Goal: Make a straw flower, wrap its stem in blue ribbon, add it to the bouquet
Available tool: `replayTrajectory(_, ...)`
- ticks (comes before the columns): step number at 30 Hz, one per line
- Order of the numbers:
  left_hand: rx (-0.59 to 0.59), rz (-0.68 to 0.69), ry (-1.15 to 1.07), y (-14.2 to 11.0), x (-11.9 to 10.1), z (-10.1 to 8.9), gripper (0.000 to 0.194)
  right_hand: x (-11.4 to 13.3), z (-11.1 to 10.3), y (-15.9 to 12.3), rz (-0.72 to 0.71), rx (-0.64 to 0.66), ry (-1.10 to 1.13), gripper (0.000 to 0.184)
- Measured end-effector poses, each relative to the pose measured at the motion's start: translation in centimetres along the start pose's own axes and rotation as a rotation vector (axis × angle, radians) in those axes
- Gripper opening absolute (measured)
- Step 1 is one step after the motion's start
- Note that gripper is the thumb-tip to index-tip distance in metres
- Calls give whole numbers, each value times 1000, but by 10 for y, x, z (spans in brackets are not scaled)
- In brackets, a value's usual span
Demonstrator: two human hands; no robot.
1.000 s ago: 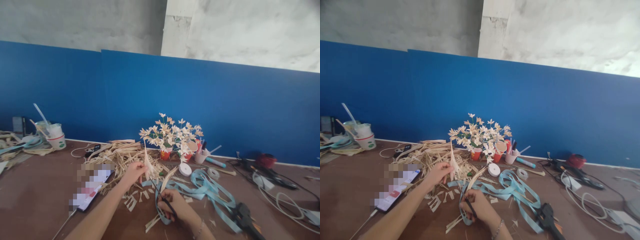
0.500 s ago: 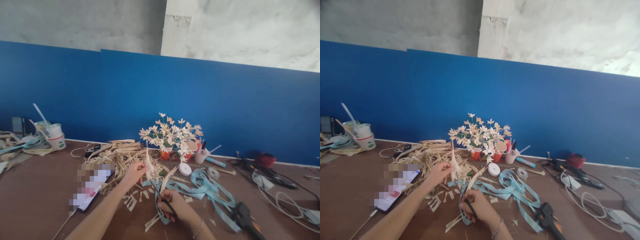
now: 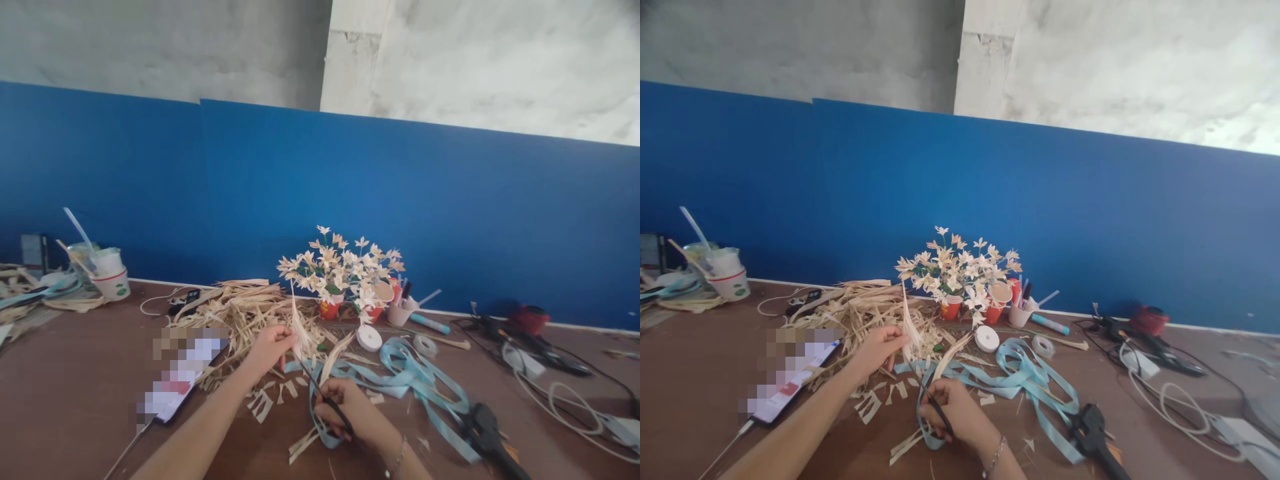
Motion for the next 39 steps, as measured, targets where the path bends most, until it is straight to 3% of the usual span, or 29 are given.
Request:
replayTrajectory(12, -81, -52, -97, -5, -3, 3, 21, 7, -3, -1, -59, -39, -21, 12)
replayTrajectory(25, -24, 15, -140, 0, 5, 6, 18, 10, -3, -1, -19, -71, 50, 13)
replayTrajectory(39, -60, -61, -306, -3, 13, 17, 24, 16, -2, -1, -12, -76, 67, 13)
Point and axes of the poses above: each hand's wrist, its own y-axis towards the middle knuckle, its own z-axis out of the palm, x = y × z, the point moved 3 cm from there along y, towards the middle knuckle, and after that the axes turned 2 degrees about -y, right-handed, at the moved point
